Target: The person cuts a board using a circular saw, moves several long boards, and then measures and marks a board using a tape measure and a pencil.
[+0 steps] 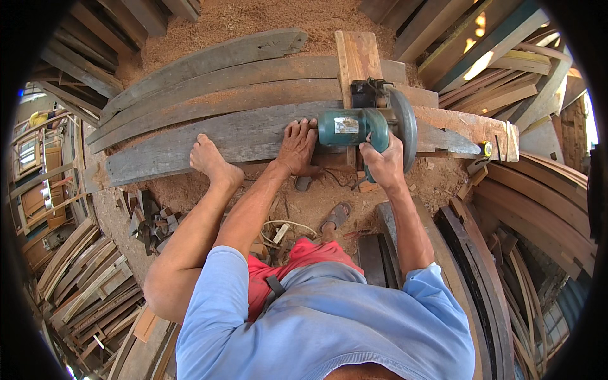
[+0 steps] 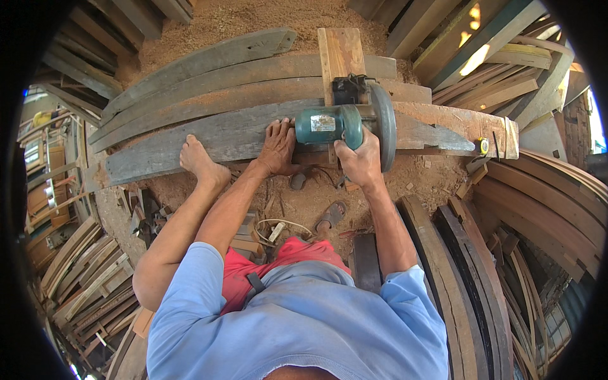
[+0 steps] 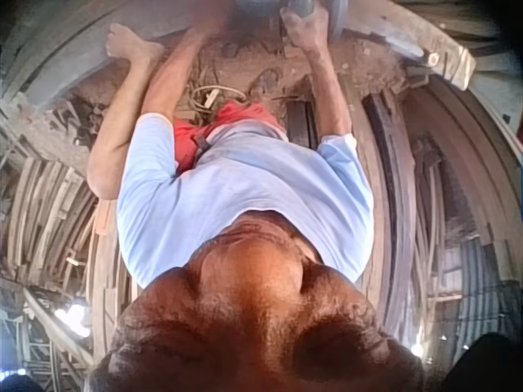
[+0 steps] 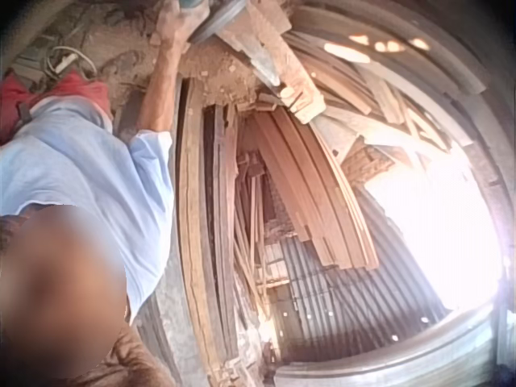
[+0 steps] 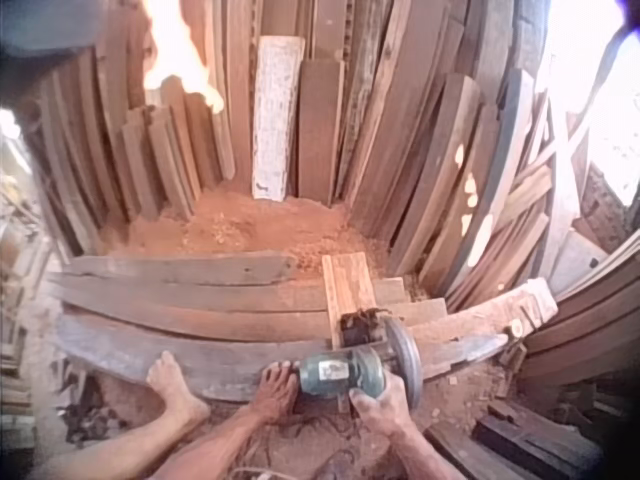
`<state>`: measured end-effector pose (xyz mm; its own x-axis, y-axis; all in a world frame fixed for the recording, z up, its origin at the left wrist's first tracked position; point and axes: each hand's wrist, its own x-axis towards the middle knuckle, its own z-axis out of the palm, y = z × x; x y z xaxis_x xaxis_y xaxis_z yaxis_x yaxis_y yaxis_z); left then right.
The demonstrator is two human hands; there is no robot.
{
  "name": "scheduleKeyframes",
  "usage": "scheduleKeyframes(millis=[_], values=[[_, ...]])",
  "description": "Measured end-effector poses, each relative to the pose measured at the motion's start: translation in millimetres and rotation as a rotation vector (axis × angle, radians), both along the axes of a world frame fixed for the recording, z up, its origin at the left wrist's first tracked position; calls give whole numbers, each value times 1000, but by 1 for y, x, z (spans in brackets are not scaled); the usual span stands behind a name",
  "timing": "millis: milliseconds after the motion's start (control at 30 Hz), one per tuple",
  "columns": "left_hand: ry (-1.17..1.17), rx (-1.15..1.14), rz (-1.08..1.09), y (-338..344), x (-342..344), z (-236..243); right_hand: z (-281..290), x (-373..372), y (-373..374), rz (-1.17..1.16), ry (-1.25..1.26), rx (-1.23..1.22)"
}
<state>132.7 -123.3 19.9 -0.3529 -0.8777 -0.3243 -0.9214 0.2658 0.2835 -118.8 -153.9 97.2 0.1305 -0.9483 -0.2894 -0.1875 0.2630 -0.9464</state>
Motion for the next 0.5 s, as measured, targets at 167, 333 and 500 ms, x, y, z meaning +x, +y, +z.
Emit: scheduleKeyframes(millis=[167, 333, 500], values=[[9, -1, 12, -1, -1, 2, -1, 1, -4, 0, -4, 6], [-40, 29, -3, -2, -2, 4, -2, 2, -9, -3, 16, 11], [-70, 1, -13, -1, -3, 6, 4, 4, -14, -4, 7, -6]])
